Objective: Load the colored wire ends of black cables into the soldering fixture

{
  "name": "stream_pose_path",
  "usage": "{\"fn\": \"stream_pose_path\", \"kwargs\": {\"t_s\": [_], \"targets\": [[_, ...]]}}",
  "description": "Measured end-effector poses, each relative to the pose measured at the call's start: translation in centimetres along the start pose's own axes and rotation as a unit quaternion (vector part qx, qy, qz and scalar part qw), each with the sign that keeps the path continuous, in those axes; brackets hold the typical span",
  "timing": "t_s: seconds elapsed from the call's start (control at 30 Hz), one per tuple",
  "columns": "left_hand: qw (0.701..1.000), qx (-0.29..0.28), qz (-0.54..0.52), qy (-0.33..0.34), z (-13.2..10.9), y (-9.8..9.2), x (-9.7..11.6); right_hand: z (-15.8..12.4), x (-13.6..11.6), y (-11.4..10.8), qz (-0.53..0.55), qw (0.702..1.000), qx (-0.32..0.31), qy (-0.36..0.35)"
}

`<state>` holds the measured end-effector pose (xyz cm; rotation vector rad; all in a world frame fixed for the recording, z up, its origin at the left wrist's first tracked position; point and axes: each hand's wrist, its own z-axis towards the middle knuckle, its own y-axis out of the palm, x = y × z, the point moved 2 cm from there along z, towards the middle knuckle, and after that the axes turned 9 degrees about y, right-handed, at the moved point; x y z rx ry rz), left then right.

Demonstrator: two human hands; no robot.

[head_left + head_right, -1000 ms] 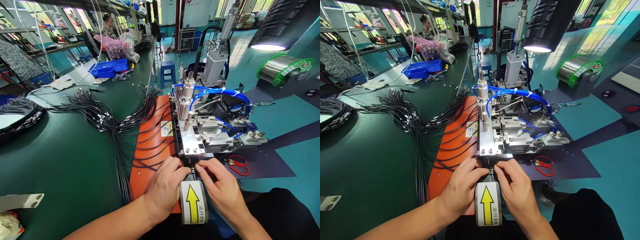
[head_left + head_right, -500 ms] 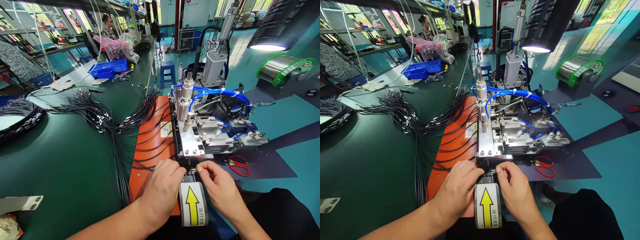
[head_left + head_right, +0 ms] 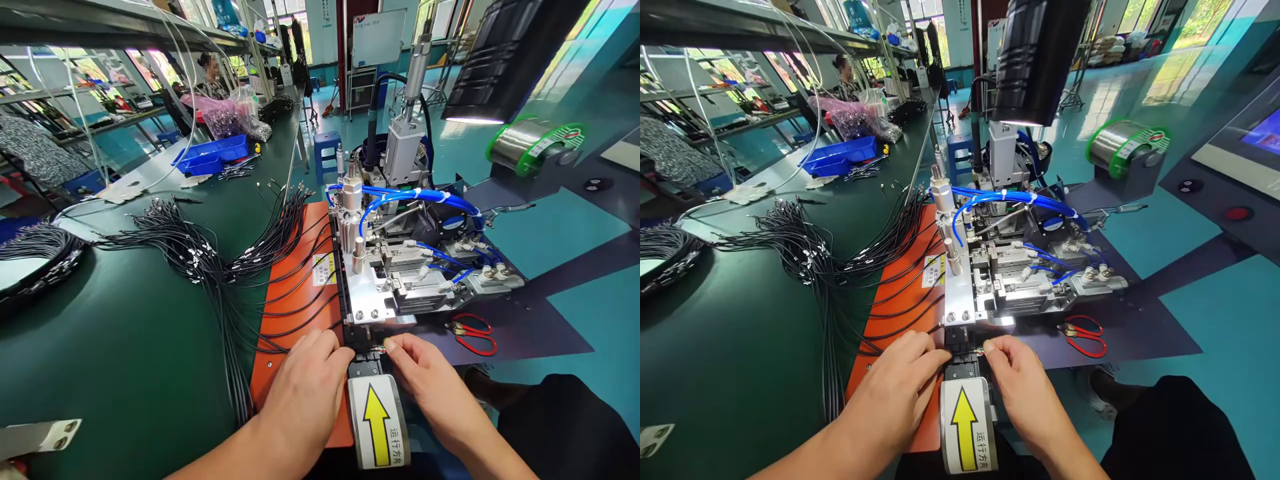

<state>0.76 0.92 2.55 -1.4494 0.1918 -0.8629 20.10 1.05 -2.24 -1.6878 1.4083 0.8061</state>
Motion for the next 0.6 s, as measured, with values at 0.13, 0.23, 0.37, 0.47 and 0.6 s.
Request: {"fn": "stream_pose_path", "kwargs": {"t_s": [0.13, 0.23, 0.37, 0.47, 0.6], "targets": [[0.999, -0.033, -0.008, -0.001, -0.2, -0.4, 0.2, -0.2, 0.1, -0.7, 0.011, 1.000, 0.004, 0.014], [0.999, -0.045, 0.001, 0.011, -0.1, -0.8, 0.4, -0.7, 0.8, -1.8, 0.015, 0.999, -0.004, 0.028], [0.997, -0.070, 0.000, 0.021, 0.1, -1.6, 0.6, -1.9, 3.0, -3.6, 0.012, 0.997, -0.035, 0.072], [0.996, -0.093, 0.000, 0.018, 0.1, -1.9, 0.7, -2.7, 4.6, -5.1, -0.020, 0.997, -0.037, 0.066], [0.993, -0.113, 0.021, 0.030, 0.0, -2.3, 0.8, -3.7, 5.8, -6.4, -0.052, 0.995, -0.031, 0.084]]}}
